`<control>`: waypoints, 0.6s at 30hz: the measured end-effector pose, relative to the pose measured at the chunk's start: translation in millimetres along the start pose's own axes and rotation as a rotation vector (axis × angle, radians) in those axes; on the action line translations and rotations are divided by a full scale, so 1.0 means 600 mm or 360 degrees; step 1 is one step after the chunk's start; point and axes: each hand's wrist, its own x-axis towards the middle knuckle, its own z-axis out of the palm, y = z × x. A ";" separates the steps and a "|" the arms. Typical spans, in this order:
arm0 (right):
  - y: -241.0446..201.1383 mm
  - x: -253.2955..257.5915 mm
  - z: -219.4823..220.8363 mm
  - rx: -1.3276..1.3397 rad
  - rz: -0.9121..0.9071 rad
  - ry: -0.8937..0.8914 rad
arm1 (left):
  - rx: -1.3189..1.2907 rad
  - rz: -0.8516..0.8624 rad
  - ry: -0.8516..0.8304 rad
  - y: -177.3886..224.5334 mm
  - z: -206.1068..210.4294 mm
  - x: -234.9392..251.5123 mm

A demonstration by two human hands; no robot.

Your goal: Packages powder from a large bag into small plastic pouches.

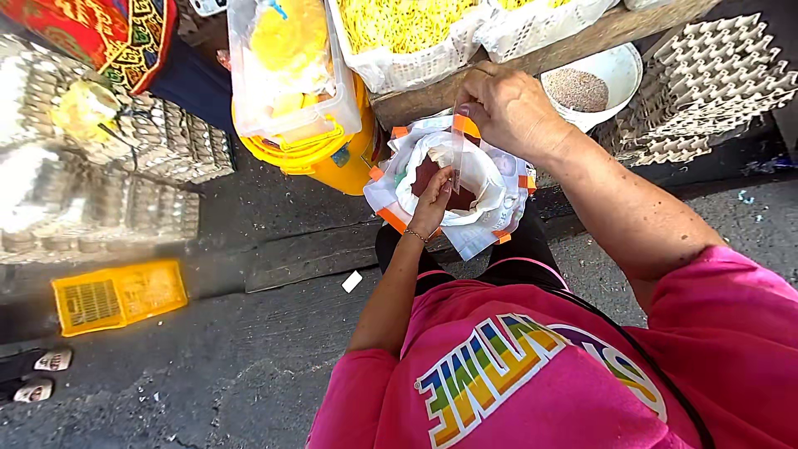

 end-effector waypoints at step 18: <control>0.009 0.021 0.060 0.0020 0.0205 0.0015 | -0.0765 -0.0126 0.0107 0.082 0.051 -0.027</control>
